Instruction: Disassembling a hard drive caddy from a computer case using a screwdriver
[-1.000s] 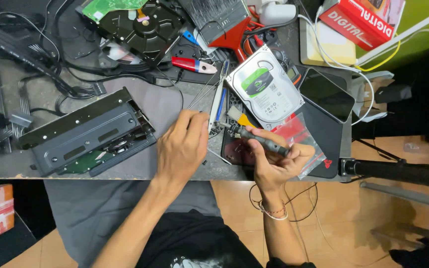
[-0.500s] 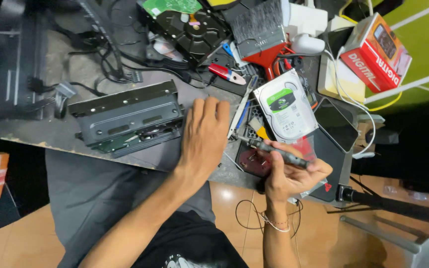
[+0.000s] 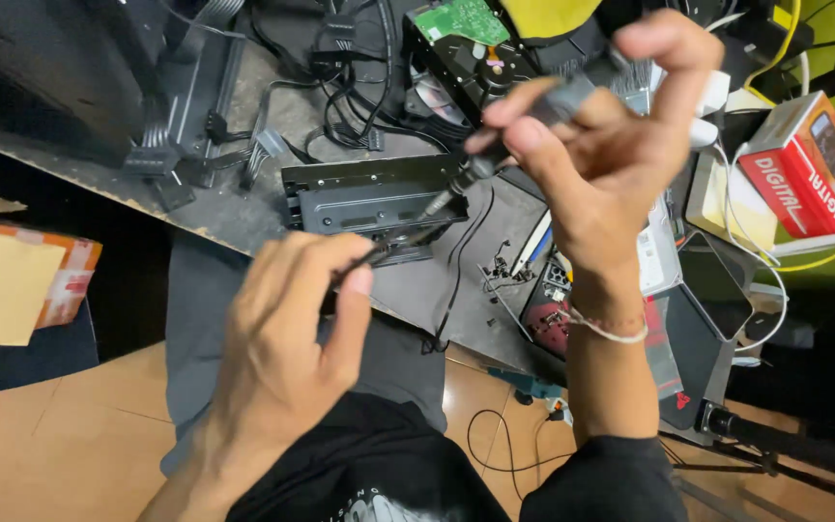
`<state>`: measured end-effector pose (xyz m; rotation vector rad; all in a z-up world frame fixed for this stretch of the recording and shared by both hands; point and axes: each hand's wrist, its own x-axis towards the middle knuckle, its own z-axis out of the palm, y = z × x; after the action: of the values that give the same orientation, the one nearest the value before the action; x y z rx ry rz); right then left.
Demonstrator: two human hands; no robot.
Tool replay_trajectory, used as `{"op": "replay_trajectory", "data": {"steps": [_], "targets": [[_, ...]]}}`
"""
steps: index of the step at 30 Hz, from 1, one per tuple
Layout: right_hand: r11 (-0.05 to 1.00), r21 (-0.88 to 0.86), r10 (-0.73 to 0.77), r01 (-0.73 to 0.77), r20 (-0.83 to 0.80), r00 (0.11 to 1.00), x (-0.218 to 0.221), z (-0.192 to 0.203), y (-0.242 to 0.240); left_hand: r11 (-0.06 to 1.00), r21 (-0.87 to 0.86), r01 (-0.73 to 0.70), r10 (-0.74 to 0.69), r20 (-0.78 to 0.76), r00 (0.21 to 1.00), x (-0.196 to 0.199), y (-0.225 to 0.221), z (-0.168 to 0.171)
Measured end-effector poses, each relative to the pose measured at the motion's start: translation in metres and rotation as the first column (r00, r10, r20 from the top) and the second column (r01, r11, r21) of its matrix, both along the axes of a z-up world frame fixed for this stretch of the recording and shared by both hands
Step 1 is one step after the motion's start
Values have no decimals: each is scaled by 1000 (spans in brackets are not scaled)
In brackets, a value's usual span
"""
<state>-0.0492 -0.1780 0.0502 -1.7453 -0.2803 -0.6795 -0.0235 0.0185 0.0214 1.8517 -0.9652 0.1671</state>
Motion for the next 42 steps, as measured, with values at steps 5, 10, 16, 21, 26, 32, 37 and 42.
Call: {"op": "replay_trajectory", "data": {"steps": [5,10,16,21,26,32,37,42], "targets": [[922,386,23,28,-126,992,34,-36,2,969,158,-189,175,98,980,18,12,-5],[793,586,-35,168,-231,972,40,-67,0,965,236,-113,100,69,993,29,16,-8],[756,635,-25,159,-214,976,41,-63,-5,939,344,4,-13,26,1000,40,21,-3],[798,591,33,116,-234,972,44,-50,3,931,365,15,-60,111,992,41,24,1],[842,532,56,87,-246,968,43,-48,7,941,338,5,-69,176,982,40,23,0],[857,514,77,38,-200,977,41,-52,5,950,313,-1,-62,191,980,40,22,1],[874,485,88,-1,-156,984,39,-48,6,946,323,8,-71,186,980,41,23,1],[911,410,94,-41,-110,989,36,-45,7,944,330,-1,-65,188,980,40,23,2]]}}
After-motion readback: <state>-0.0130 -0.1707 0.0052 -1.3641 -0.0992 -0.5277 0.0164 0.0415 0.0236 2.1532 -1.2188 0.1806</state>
